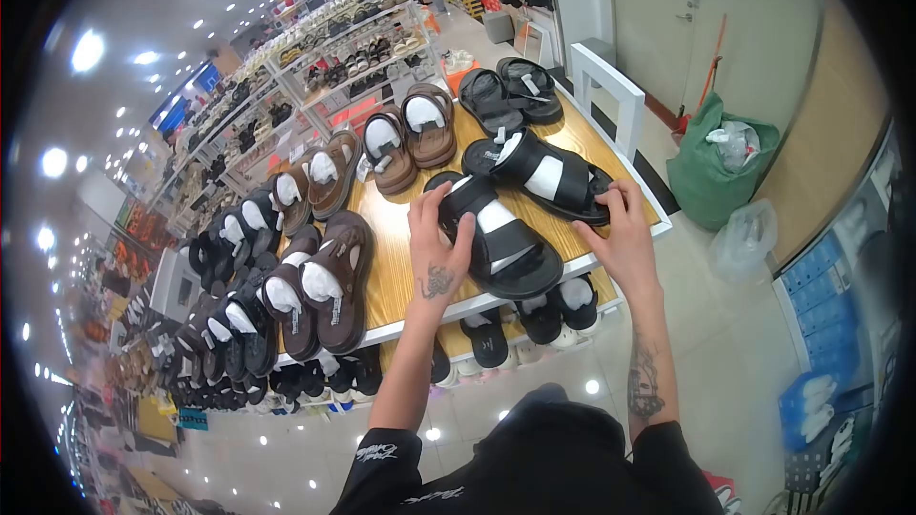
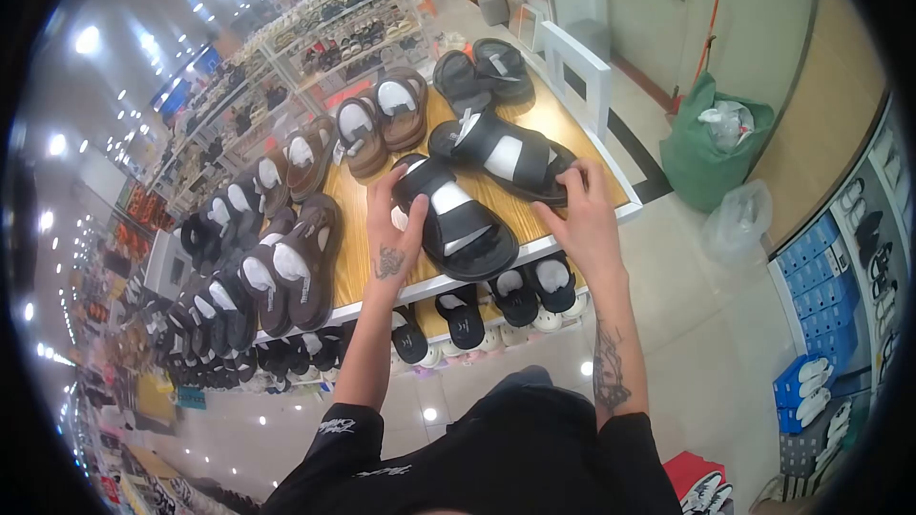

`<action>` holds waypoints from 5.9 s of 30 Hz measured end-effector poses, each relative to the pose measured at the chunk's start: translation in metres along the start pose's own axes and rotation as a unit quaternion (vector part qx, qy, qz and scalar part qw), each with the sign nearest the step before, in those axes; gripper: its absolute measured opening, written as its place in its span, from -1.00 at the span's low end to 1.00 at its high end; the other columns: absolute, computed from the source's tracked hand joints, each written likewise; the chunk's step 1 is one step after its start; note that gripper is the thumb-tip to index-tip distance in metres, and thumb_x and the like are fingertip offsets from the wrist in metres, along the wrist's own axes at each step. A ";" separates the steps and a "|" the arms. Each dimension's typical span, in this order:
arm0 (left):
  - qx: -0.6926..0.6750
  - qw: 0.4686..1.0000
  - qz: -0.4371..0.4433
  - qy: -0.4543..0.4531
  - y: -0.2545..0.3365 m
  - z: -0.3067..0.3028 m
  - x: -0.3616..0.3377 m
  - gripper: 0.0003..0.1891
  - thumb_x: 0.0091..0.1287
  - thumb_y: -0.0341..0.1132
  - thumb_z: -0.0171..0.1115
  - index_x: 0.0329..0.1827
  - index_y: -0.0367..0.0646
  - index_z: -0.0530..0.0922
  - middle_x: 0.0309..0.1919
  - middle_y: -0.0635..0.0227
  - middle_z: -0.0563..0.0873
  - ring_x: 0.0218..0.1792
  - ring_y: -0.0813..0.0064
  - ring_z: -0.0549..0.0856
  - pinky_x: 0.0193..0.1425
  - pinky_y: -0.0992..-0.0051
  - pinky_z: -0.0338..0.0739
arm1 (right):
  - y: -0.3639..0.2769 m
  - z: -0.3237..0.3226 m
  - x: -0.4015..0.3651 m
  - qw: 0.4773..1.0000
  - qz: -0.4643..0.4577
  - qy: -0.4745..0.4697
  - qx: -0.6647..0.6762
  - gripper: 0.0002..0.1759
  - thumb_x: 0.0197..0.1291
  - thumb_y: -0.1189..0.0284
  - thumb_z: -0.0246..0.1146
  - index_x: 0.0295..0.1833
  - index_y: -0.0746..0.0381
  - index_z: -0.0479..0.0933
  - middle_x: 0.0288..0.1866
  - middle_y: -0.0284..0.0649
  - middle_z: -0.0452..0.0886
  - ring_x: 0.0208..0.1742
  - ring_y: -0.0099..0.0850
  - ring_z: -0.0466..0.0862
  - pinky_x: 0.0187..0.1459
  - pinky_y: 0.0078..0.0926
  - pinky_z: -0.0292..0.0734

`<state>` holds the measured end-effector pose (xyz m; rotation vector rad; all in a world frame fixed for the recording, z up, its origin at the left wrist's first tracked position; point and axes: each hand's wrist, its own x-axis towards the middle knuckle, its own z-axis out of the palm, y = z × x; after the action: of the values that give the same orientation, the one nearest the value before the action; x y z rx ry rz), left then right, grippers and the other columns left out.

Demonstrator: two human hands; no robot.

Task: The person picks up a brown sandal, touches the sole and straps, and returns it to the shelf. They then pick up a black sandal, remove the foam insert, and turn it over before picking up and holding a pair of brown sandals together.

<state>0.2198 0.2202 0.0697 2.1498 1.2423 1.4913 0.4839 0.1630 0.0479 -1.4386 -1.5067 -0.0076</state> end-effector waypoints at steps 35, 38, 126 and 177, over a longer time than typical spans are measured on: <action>-0.088 0.995 0.002 0.037 0.025 -0.079 -0.051 -0.68 0.52 -0.35 0.02 0.08 -0.43 0.63 -0.01 0.12 0.70 0.03 0.36 0.65 0.22 0.39 0.48 | -0.053 -0.020 -0.005 0.937 0.083 0.031 0.338 -0.66 0.51 0.28 0.22 0.02 0.41 0.60 -0.35 -0.37 0.63 -0.34 -0.65 0.51 -0.26 -0.59 0.45; -0.403 0.887 -0.211 -0.079 0.003 -0.077 -0.022 -0.41 0.62 -0.02 -0.18 0.28 -0.41 0.54 0.28 0.03 0.63 0.24 0.19 0.62 0.38 0.19 0.40 | -0.061 -0.018 0.050 0.940 0.044 -0.111 0.319 -0.61 0.50 0.18 0.24 -0.02 0.37 0.61 -0.36 -0.39 0.60 -0.32 -0.66 0.49 -0.25 -0.59 0.43; -0.628 0.771 -0.044 0.101 -0.038 -0.074 0.060 -0.21 0.37 0.40 0.13 0.48 0.08 0.33 0.38 0.36 0.51 0.46 0.27 0.42 0.53 -0.12 0.23 | -0.078 0.085 0.137 0.824 -0.052 -0.059 0.561 -0.45 0.22 0.23 0.29 0.22 0.35 0.48 0.07 -0.11 0.59 -0.03 -0.37 0.70 -0.29 -0.50 0.66; -0.055 0.925 0.066 0.370 -0.026 -0.070 0.054 -0.63 0.55 -0.20 0.09 -0.37 -0.30 0.57 -0.47 0.39 0.59 -0.33 0.56 0.52 -0.07 0.58 0.41 | -0.055 0.095 0.118 0.866 0.086 0.043 0.491 -0.48 0.55 0.10 0.04 -0.26 0.35 0.56 -0.36 -0.22 0.60 -0.29 -0.49 0.60 -0.18 -0.53 0.50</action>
<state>0.1536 0.2589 0.1202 1.6549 1.1647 2.5001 0.4097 0.2918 0.1090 -0.7005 -1.0226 0.7011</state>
